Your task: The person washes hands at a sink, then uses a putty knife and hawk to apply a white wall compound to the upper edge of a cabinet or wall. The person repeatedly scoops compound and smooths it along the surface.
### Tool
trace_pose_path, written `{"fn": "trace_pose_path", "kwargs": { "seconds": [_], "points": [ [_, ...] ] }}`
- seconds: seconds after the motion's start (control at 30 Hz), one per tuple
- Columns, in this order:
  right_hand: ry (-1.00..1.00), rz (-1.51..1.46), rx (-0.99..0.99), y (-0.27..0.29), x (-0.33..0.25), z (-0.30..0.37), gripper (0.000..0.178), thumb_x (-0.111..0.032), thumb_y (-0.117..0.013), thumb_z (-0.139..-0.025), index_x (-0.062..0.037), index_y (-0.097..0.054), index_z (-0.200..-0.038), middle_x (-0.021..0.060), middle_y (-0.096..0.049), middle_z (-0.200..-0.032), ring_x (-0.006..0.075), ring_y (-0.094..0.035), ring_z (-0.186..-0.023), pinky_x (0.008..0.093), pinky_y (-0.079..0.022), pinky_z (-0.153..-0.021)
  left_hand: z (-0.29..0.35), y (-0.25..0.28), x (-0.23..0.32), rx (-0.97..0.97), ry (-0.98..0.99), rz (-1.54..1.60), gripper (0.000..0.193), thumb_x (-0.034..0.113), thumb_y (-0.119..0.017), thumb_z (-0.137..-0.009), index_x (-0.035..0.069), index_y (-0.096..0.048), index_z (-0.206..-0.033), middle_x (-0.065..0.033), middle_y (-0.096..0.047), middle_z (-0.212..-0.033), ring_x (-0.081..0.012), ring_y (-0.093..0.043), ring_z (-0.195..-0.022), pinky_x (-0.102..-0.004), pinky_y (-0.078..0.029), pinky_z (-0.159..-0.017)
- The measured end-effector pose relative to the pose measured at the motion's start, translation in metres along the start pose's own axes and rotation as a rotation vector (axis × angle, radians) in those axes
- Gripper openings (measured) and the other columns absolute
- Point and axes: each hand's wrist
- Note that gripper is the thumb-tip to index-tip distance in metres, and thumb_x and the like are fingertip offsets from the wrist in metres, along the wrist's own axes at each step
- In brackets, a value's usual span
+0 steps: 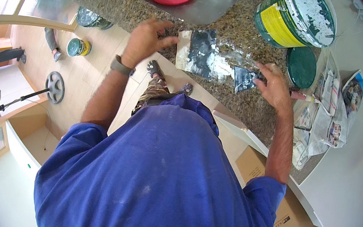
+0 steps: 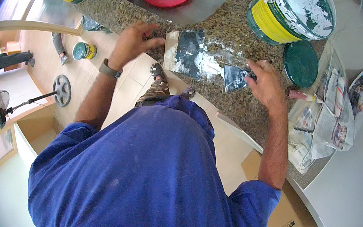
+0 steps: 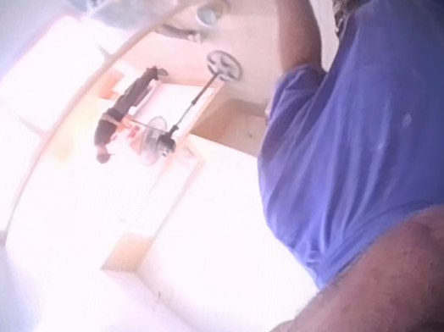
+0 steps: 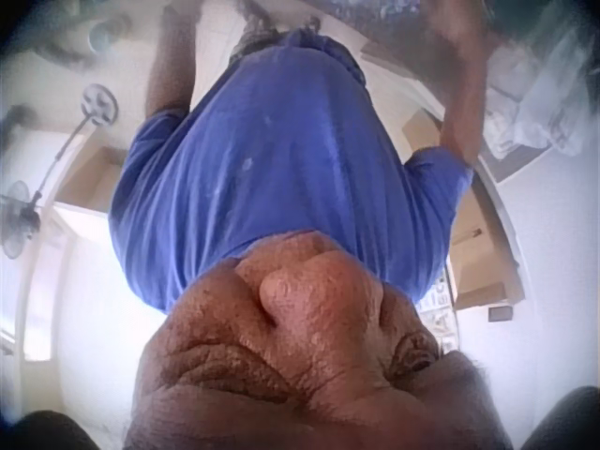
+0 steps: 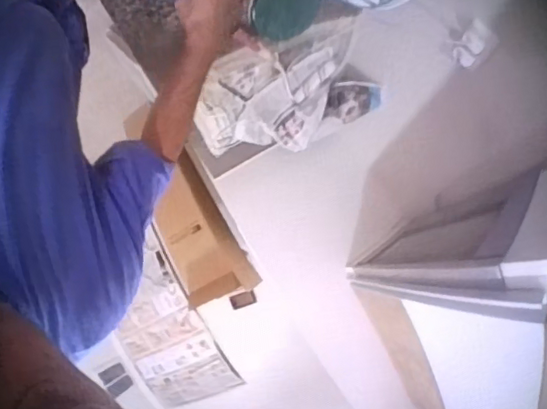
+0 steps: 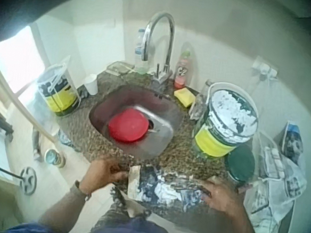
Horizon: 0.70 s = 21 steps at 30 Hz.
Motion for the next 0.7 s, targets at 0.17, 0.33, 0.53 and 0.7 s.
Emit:
{"fn": "trace_pose_path", "kwargs": {
  "seconds": [0.17,0.33,0.53,0.7],
  "points": [
    [-0.006,0.026,-0.062,-0.011,-0.008,0.0,0.046,-0.012,-0.071,-0.072,-0.0058,-0.057,-0.115,0.0171,-0.054,-0.107,0.0344,-0.052,-0.101,0.0397,-0.042,-0.088,0.011,-0.024,0.01,0.047,-0.086,-0.142,0.052,0.033,-0.075,-0.066,0.007,-0.061,-0.11,-0.0149,-0.059,-0.094,-0.0334,-0.058,-0.088,-0.0421,-0.046,-0.078],
    [0.022,-0.014,-0.052,-0.014,-0.004,-0.004,0.042,-0.009,-0.073,-0.068,-0.0016,-0.057,-0.106,0.018,-0.053,-0.105,0.0356,-0.053,-0.098,0.0396,-0.043,-0.085,0.003,-0.022,0.016,-0.042,-0.016,-0.212,0.058,0.036,-0.076,-0.062,0.013,-0.059,-0.112,-0.0137,-0.058,-0.097,-0.0327,-0.057,-0.092,-0.0422,-0.045,-0.079],
    [-0.025,-0.037,-0.081,-0.008,-0.004,-0.009,0.034,-0.01,-0.074,-0.066,-0.0003,-0.052,-0.09,0.0172,-0.054,-0.091,0.0346,-0.054,-0.083,0.0399,-0.043,-0.074,-0.009,-0.021,0.013,-0.075,-0.047,-0.231,0.057,0.037,-0.078,-0.058,0.013,-0.061,-0.107,-0.0117,-0.058,-0.097,-0.0322,-0.056,-0.095,-0.0453,-0.044,-0.081],
    [-0.217,-0.293,-0.161,-0.004,0.001,0.003,0.022,-0.013,-0.067,-0.074,-0.0031,-0.05,-0.083,0.0125,-0.054,-0.073,0.0245,-0.053,-0.067,0.0371,-0.044,-0.065,-0.018,-0.034,0.008,-0.194,0.055,-0.356,0.063,0.039,-0.081,-0.054,0.015,-0.062,-0.109,-0.0101,-0.06,-0.102,-0.0295,-0.055,-0.102,-0.0438,-0.046,-0.083]
  ]
}}
Point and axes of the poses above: each hand's wrist, its own z-axis away from the middle knuckle, its own y-axis out of the back of the hand, x = y × z
